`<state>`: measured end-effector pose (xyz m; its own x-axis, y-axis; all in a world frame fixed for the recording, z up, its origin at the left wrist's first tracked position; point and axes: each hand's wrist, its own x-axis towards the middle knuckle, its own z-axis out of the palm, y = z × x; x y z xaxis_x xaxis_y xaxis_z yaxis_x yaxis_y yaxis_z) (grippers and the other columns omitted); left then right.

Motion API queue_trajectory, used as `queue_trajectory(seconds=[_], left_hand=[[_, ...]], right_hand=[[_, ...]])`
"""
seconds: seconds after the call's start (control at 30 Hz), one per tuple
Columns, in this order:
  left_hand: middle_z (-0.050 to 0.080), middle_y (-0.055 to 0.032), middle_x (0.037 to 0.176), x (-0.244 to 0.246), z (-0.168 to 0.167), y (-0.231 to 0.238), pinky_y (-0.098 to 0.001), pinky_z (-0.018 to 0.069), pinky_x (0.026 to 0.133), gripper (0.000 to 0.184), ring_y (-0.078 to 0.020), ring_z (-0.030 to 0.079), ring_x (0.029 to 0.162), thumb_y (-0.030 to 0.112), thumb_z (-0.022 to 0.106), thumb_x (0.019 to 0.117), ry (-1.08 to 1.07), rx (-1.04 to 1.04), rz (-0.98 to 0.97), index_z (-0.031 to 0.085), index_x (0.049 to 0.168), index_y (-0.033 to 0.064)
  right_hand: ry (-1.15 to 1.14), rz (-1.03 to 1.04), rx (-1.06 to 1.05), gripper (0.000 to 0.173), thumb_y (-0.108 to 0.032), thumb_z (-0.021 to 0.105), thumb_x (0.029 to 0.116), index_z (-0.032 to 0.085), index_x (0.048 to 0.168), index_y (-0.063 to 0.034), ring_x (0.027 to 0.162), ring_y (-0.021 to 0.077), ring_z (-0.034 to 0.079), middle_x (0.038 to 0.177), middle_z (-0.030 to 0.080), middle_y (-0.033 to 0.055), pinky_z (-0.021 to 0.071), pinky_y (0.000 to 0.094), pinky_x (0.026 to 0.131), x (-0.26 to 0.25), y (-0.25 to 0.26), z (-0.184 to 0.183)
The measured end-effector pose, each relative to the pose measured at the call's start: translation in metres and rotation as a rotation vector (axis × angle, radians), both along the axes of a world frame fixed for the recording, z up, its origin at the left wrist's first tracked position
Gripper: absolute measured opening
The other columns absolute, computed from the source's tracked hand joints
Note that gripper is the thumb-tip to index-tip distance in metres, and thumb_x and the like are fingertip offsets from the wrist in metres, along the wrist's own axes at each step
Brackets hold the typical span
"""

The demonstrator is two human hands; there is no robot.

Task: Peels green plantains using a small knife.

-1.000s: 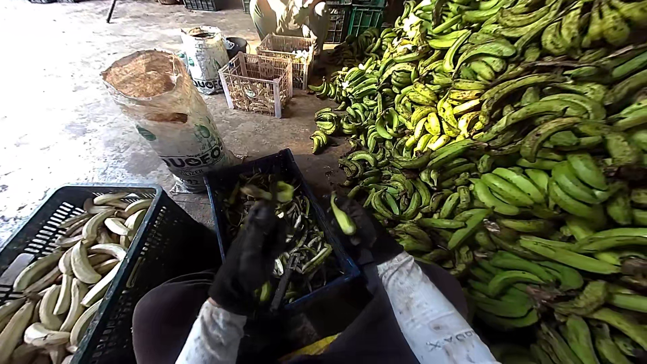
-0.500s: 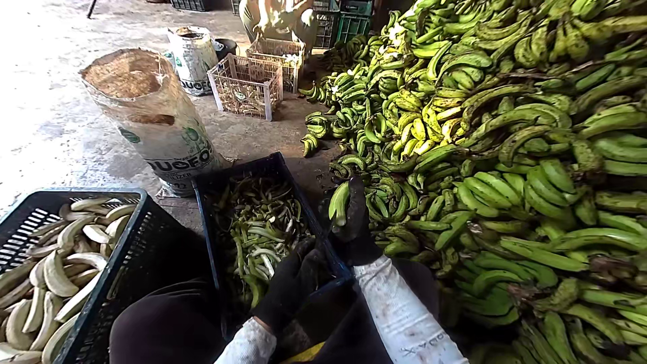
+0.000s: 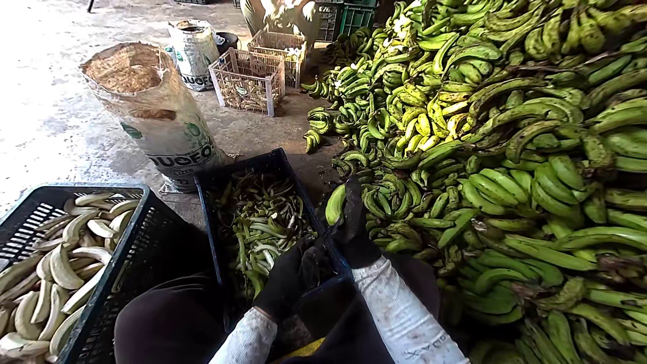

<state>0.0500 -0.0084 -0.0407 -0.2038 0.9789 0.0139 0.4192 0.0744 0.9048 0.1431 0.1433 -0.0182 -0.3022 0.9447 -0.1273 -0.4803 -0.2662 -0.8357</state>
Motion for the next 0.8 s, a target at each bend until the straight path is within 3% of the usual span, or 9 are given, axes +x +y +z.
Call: queue_trajectory(seconds=[0.13,0.2,0.33,0.47,0.53,0.6,0.67,0.73,0.8], left_hand=[[0.069,-0.0028,0.091,-0.009,-0.012,0.003,-0.0348,0.0557,0.074,0.049,-0.0100,0.064,0.077,0.043,0.036,0.1071,-0.002,-0.038,0.038,0.064,0.127,0.0079],[0.068,-0.0046,0.090,-0.012,-0.018,0.003,-0.0378,0.0558,0.076,0.050,-0.0127,0.065,0.078,0.042,0.034,0.1071,0.034,-0.040,0.052,0.064,0.124,0.0061],[0.067,-0.0101,0.090,-0.019,-0.023,0.006,-0.0467,0.0544,0.081,0.053,-0.0214,0.067,0.086,0.042,0.029,0.1068,0.115,-0.110,0.075,0.062,0.123,0.0032],[0.068,-0.0125,0.095,-0.022,-0.017,0.006,-0.0498,0.0532,0.084,0.050,-0.0255,0.067,0.092,0.039,0.029,0.1075,0.138,-0.214,0.056,0.061,0.124,0.0042],[0.069,-0.0149,0.105,-0.029,-0.003,0.008,-0.0535,0.0531,0.089,0.048,-0.0296,0.068,0.100,0.038,0.030,0.1089,0.211,-0.279,0.032,0.060,0.128,0.0057],[0.069,-0.0137,0.117,-0.043,0.014,0.008,-0.0567,0.0533,0.090,0.045,-0.0321,0.068,0.107,0.041,0.035,0.1094,0.361,-0.372,0.003,0.061,0.131,0.0111],[0.067,-0.0137,0.125,-0.058,0.033,0.009,-0.0590,0.0537,0.088,0.043,-0.0352,0.068,0.109,0.042,0.038,0.1083,0.529,-0.437,-0.043,0.061,0.132,0.0134],[0.067,-0.0157,0.123,-0.071,0.042,0.007,-0.0600,0.0542,0.083,0.042,-0.0376,0.069,0.105,0.041,0.040,0.1075,0.647,-0.439,-0.109,0.061,0.128,0.0115],[0.067,-0.0184,0.118,-0.088,0.045,0.007,-0.0613,0.0533,0.081,0.041,-0.0402,0.068,0.101,0.040,0.042,0.1063,0.716,-0.386,-0.178,0.061,0.124,0.0086]], right_hand=[[-0.048,0.090,-0.026,0.039,-0.040,0.036,0.1094,0.059,0.110,-0.0091,0.065,0.0158,0.062,0.079,0.062,0.0063,0.0574,0.0349,0.059,-0.004,-0.022,-0.002],[-0.057,0.096,-0.060,0.040,-0.039,0.033,0.1104,0.058,0.108,-0.0092,0.065,0.0138,0.063,0.078,0.062,0.0053,0.0574,0.0318,0.059,-0.007,-0.031,-0.002],[0.027,0.145,-0.018,0.046,-0.040,0.024,0.1116,0.055,0.119,-0.0069,0.081,0.0142,0.065,0.093,0.063,0.0074,0.0580,0.0326,0.072,-0.012,-0.042,-0.022],[0.077,0.178,0.009,0.044,-0.037,0.024,0.1121,0.055,0.118,-0.0068,0.081,0.0127,0.065,0.092,0.063,0.0062,0.0583,0.0310,0.073,-0.013,-0.044,-0.025],[0.047,0.256,0.024,0.043,-0.036,0.028,0.1114,0.058,0.111,-0.0044,0.071,0.0140,0.066,0.084,0.065,0.0075,0.0597,0.0315,0.064,-0.009,-0.040,-0.022],[-0.055,0.457,0.055,0.039,-0.036,0.037,0.1085,0.058,0.118,-0.0044,0.077,0.0142,0.065,0.090,0.064,0.0068,0.0578,0.0330,0.070,0.001,-0.036,-0.019],[-0.140,0.649,-0.014,0.035,-0.035,0.039,0.1068,0.059,0.112,-0.0069,0.070,0.0136,0.064,0.085,0.066,0.0058,0.0574,0.0316,0.063,0.002,-0.037,-0.010],[-0.179,0.789,-0.134,0.032,-0.034,0.040,0.1068,0.060,0.111,-0.0091,0.059,0.0115,0.062,0.081,0.065,0.0051,0.0558,0.0280,0.052,-0.002,-0.041,-0.006],[-0.182,0.859,-0.189,0.031,-0.033,0.040,0.1069,0.061,0.114,-0.0106,0.054,0.0086,0.059,0.078,0.064,0.0034,0.0530,0.0235,0.047,-0.006,-0.049,0.001]])
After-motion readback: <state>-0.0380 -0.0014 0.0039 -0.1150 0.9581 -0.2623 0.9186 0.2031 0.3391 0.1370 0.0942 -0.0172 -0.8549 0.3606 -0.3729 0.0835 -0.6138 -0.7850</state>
